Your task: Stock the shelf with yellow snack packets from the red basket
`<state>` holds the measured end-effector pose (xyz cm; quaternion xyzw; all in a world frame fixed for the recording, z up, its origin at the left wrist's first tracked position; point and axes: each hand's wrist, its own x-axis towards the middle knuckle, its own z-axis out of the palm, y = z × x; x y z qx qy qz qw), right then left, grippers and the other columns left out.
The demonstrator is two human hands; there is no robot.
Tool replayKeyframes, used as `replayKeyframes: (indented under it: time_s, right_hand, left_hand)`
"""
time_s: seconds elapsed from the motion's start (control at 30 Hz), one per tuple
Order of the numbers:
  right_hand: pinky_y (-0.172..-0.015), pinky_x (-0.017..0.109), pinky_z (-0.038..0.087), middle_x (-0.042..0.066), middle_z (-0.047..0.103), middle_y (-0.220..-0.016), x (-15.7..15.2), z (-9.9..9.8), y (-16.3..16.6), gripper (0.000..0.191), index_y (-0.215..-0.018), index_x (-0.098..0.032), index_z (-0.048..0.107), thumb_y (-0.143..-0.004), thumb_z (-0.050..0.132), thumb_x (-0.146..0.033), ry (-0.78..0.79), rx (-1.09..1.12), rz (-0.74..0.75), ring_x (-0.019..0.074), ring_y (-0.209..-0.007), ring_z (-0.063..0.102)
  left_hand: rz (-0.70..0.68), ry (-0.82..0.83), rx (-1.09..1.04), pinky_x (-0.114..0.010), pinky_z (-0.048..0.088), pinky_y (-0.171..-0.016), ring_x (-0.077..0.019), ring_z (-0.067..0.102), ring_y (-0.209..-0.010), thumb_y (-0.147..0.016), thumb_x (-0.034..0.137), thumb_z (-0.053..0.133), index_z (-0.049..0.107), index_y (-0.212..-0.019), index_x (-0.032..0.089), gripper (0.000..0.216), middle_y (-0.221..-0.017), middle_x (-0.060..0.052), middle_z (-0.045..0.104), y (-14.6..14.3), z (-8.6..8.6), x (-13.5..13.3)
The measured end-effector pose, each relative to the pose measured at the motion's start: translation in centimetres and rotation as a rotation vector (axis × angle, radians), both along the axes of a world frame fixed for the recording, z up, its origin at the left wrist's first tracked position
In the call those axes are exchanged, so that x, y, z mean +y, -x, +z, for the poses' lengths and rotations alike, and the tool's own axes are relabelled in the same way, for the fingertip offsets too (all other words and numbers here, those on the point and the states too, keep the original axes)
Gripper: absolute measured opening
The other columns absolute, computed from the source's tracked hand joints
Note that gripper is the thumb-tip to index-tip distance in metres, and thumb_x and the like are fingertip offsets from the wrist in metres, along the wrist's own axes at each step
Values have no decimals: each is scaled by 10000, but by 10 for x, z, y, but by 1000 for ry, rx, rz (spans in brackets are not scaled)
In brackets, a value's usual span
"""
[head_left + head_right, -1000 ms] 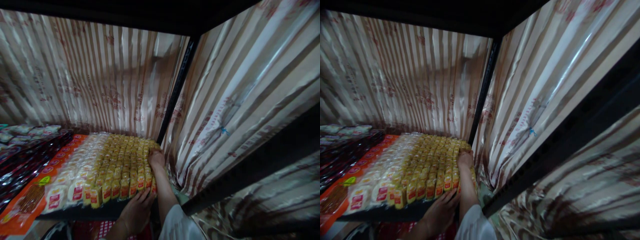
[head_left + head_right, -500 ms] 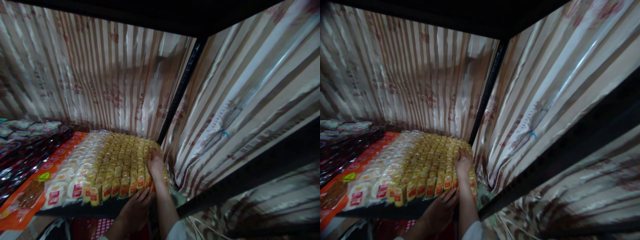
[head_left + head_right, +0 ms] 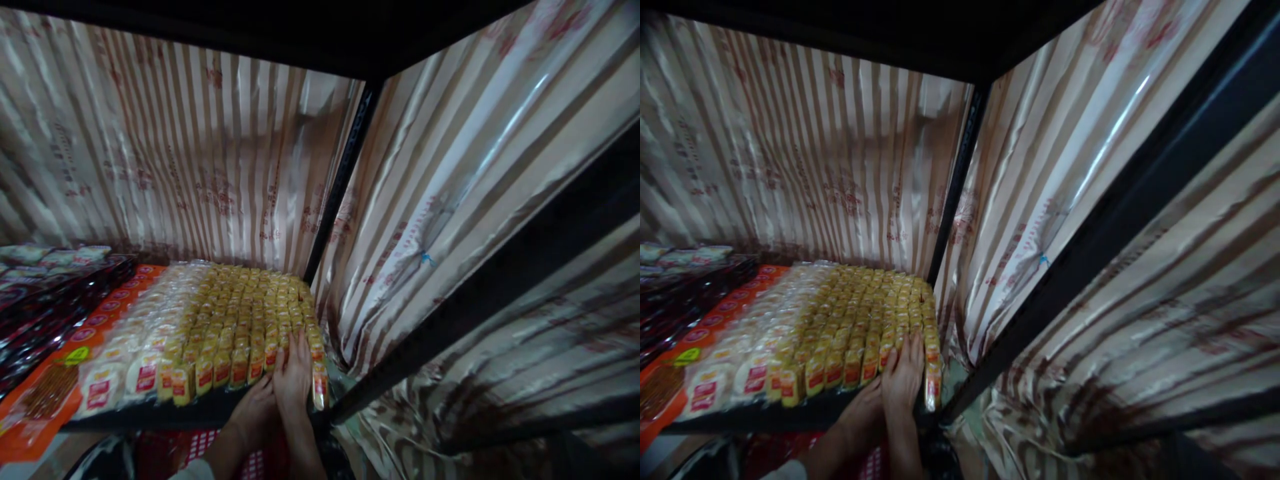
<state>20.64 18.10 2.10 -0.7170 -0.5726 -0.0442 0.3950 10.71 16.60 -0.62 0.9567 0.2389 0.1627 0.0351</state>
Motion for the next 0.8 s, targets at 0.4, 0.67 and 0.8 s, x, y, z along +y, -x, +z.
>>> replayKeyframes:
  time_s: [0.4, 0.67, 0.8]
  right_hand:
    - [-1033, 461, 269, 171, 300, -1431, -3, 19, -35, 520, -1265, -79, 476, -857, 309, -356, -4, 142, -262, 283, -1320, 260]
    - [-991, 382, 344, 169, 522, -1263, 14, 12, -39, 523, -1267, -73, 461, -824, 316, -310, 198, 274, -150, 255, -1190, 463]
    - [-1004, 377, 329, 162, 504, -1286, 15, 13, -43, 523, -1264, -82, 468, -835, 304, -334, 172, 257, -128, 238, -1203, 451]
  left_hand:
    - [68, -106, 48, -340, 226, -1081, -223, 215, -1344, -859, 206, 413, 296, -1390, 209, 544, -1456, -16, 310, 1, -10, 0]
    - [61, -117, 79, -351, 209, -1077, -249, 166, -1355, -862, 215, 397, 329, -1374, 167, 518, -1439, -23, 344, 0, -12, 1]
    - [79, -96, 89, -349, 210, -1076, -251, 136, -1362, -850, 196, 401, 307, -1384, 159, 543, -1464, -23, 294, -1, -11, 1]
